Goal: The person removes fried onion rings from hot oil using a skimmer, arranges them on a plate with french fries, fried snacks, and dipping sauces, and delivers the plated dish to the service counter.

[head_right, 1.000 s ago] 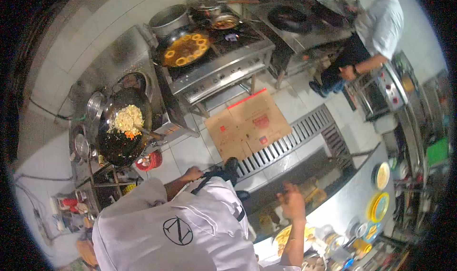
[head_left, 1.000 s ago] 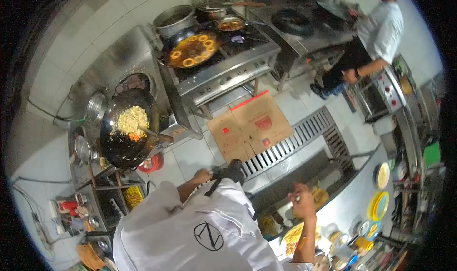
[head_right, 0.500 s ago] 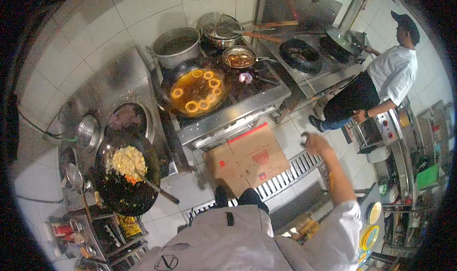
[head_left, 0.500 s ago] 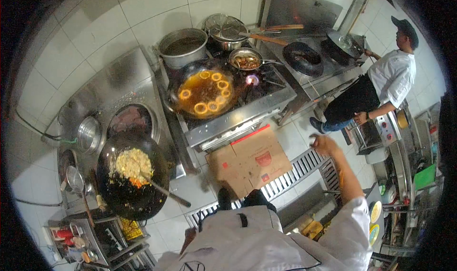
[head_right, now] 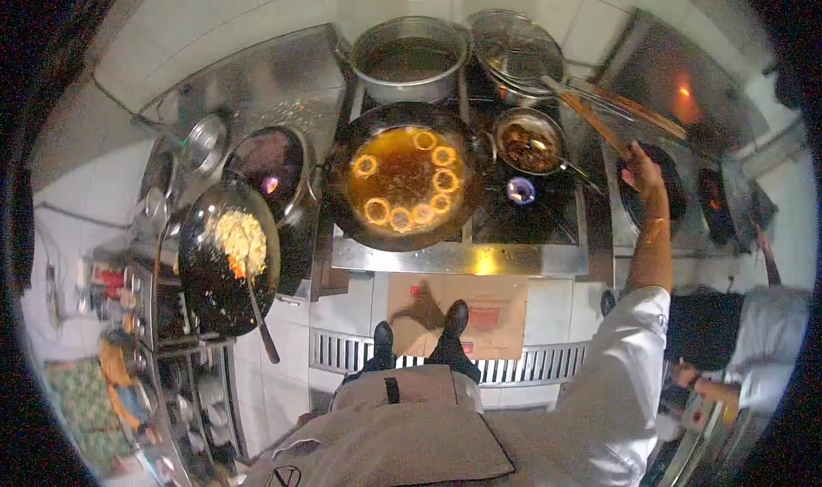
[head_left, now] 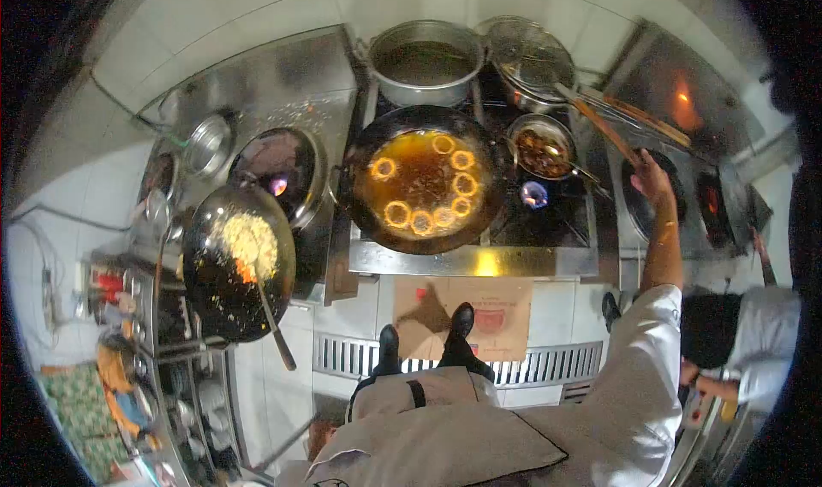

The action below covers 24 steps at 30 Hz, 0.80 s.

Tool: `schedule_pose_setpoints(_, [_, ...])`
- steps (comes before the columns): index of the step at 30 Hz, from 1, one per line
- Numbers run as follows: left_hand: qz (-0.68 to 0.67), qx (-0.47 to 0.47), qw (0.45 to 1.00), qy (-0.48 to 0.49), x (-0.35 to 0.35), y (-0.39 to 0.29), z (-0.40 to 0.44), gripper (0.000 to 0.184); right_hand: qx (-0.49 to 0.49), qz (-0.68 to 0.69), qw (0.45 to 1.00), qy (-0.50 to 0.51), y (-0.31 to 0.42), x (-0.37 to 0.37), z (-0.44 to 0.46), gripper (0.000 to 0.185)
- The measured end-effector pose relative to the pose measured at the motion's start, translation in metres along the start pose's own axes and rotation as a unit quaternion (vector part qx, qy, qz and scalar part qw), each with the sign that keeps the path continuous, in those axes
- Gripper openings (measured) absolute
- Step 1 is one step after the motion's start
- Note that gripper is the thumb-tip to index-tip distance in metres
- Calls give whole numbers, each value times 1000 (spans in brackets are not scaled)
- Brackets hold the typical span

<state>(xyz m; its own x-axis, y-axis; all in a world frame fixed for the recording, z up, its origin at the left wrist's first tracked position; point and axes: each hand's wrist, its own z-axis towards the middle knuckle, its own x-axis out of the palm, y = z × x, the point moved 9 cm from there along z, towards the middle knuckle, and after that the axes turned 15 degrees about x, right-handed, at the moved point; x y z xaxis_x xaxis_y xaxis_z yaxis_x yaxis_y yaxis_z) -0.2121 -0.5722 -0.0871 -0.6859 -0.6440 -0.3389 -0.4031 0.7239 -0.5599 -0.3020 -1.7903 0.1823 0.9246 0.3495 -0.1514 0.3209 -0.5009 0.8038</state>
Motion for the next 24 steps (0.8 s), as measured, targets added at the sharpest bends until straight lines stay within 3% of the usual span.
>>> schedule_pose_setpoints(3, [-14,-7,1000,-6,39,-10,-20,41,42,-36,997,52,18,45,-38,52])
schedule_pose_setpoints(7, [-14,-3,1000,4,74,-16,-26,39,108,-153,975,118,26,78,-46,48])
schedule_pose_setpoints(9, [-16,4,1000,5,83,-17,-20,39,85,-121,959,240,24,98,-39,42])
schedule_pose_setpoints(13, [-25,20,999,0,87,-19,-2,37,11,-99,971,218,15,95,-87,40])
schedule_pose_setpoints(15, [-31,32,999,-7,81,-18,10,37,-74,-88,984,133,8,74,-139,37])
schedule_pose_setpoints(17, [-36,48,998,-9,76,-17,26,36,-140,-120,976,115,-10,60,-210,41])
schedule_pose_setpoints(19, [-42,66,997,-12,73,-12,43,35,-175,-27,964,196,-37,73,-279,45])
schedule_pose_setpoints(20, [-42,75,996,-13,70,-9,50,35,-178,-29,964,196,-35,90,-314,45])
schedule_pose_setpoints(22, [-41,97,994,-15,64,-6,65,34,-58,-43,959,274,-50,132,-385,43])
schedule_pose_setpoints(24, [-27,131,991,-17,56,-1,81,34,-81,-114,966,215,-57,147,-407,40])
